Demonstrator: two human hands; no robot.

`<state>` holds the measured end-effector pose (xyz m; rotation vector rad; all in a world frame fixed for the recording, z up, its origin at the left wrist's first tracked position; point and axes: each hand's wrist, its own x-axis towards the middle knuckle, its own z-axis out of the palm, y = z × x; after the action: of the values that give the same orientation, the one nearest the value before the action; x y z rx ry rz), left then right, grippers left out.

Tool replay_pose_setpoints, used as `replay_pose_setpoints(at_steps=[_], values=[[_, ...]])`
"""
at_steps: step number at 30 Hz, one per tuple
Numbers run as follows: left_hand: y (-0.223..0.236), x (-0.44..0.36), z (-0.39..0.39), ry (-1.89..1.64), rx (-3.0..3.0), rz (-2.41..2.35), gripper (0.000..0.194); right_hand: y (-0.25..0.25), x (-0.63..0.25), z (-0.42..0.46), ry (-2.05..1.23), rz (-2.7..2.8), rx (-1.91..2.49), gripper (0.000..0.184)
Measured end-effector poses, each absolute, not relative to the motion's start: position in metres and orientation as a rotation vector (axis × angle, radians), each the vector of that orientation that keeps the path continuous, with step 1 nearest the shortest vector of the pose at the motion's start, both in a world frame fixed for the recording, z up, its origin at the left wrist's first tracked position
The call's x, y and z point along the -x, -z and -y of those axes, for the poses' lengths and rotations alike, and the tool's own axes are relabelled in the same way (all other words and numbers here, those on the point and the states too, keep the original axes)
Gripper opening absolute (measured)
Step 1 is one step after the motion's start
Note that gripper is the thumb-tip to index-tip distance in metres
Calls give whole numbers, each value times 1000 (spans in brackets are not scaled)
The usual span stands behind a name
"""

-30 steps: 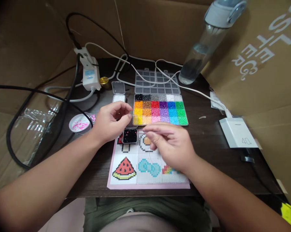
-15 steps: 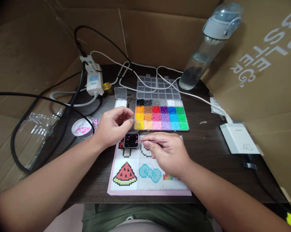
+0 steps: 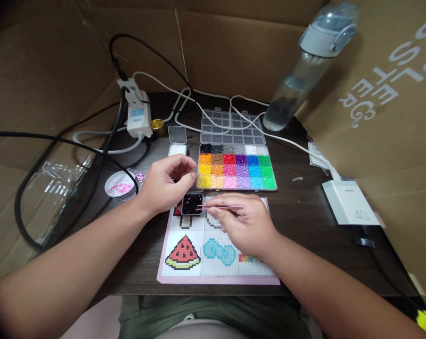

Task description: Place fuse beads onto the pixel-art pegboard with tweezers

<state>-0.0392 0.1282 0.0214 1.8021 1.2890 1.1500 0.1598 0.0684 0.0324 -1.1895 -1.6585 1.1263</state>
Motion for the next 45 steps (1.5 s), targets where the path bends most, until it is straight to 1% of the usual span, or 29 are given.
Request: replay_pose_setpoints(at_steps=[11, 24, 36, 45], values=[[-21, 39, -128, -1147, -1799, -1275, 13, -33, -160, -69, -1081, 1686, 1198, 14], [-21, 39, -128, -1145, -1790, -1276, 13, -33, -160, -70, -1148, 1657, 1203, 14], [-21, 38, -129, -1148, -1801, -1275, 13, -36, -162, -68, -1183, 1568, 1266, 18], [-21, 38, -130, -1160, -1804, -1282, 13, -34, -173, -66, -1053, 1505, 1237, 15]])
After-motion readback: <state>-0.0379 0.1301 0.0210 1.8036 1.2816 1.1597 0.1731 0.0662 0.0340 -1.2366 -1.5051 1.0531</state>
